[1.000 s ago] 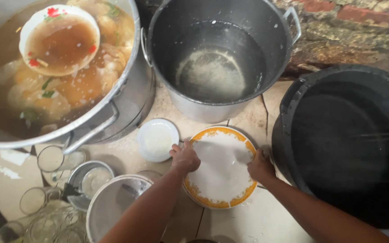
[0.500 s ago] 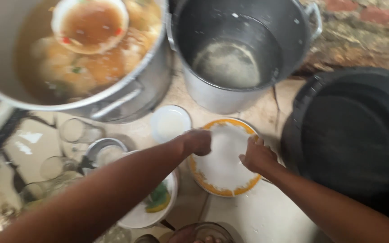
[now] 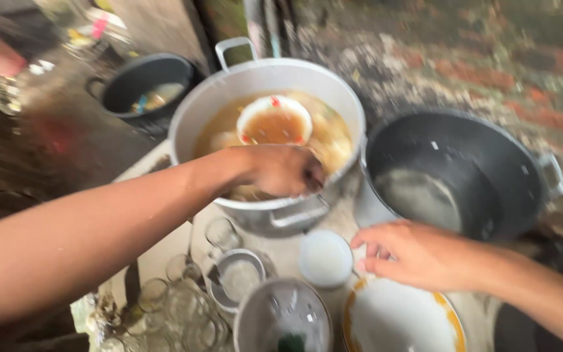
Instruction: Washing various dirty dishes including plates, bowls, and glasses using a sponge and water in a semi-outdoor environment.
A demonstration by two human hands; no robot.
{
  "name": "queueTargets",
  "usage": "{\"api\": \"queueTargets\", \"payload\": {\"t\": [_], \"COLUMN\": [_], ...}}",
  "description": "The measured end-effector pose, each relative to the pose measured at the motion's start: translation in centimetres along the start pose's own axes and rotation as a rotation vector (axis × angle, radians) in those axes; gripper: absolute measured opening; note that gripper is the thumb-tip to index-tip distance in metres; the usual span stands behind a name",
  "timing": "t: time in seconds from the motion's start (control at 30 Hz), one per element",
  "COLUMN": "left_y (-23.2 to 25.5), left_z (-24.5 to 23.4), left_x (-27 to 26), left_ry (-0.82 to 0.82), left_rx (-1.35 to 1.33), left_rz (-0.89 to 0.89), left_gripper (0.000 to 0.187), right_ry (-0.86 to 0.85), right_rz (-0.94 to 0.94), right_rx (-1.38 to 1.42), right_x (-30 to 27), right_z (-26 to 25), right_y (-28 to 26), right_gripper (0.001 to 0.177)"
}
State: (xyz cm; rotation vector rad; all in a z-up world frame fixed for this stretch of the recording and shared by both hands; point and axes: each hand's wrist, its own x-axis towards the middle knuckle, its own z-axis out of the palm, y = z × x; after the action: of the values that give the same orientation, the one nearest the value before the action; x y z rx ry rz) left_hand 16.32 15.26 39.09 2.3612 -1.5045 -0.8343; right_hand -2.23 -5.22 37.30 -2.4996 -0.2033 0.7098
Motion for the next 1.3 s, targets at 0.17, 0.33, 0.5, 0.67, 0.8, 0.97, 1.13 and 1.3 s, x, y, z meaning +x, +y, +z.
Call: {"api": "queueTargets", "payload": {"t": [0.17,0.33,0.5,0.67,0.8,0.97,1.13,1.3], "left_y": [-8.1,-17.4,-24.3,-24.7,-21.8,-19.4,-25.5,-21.9], "left_z": [-2.3,1.3,7.9,10.3,10.1,9.3,14.1,11.0], "left_x": [-3.7,-3.5,-0.1,3.3,5.1,6.0,9.1,6.7], "left_ry": [0.229,0.448,0.607,0.605,0.544,0.326,0.239,0.037], "left_rx": [-0.170,-0.300,-0.166,0.031,0.125,0.136,0.312,0.523], "left_rz": [-0.339,-0.567,-0.645,-0.733,-0.535,-0.429,-0.537,-0.801], "left_gripper": [0.030,0.034,0.026,0.032,0.049,0.063,0.035,0.044], "right_ry": [0.164,0.270,0.330,0.454,0.453,0.425,0.381,0.384], "right_rz": [-0.131,-0.239,-0.171,-0.019,0.225,0.286,0.286,0.308], "right_rx": [-0.203,-0.338,-0.145,-0.083,-0.094,-0.121,-0.125,-0.116], "right_x": [5.1,14.7,24.4,27.2,24.2,24.8,24.4,24.5], "right_z": [-6.2,-7.2,-2.6,1.5,0.6,0.2,-0.2,-0.1], "right_y": [-6.9,-7.0,-1.9,1.1,-3.1,-2.8,-3.8,-3.8], "right_gripper": [0.039,0.026,0.023,0.032,0.040,0.038,0.035,0.034]}}
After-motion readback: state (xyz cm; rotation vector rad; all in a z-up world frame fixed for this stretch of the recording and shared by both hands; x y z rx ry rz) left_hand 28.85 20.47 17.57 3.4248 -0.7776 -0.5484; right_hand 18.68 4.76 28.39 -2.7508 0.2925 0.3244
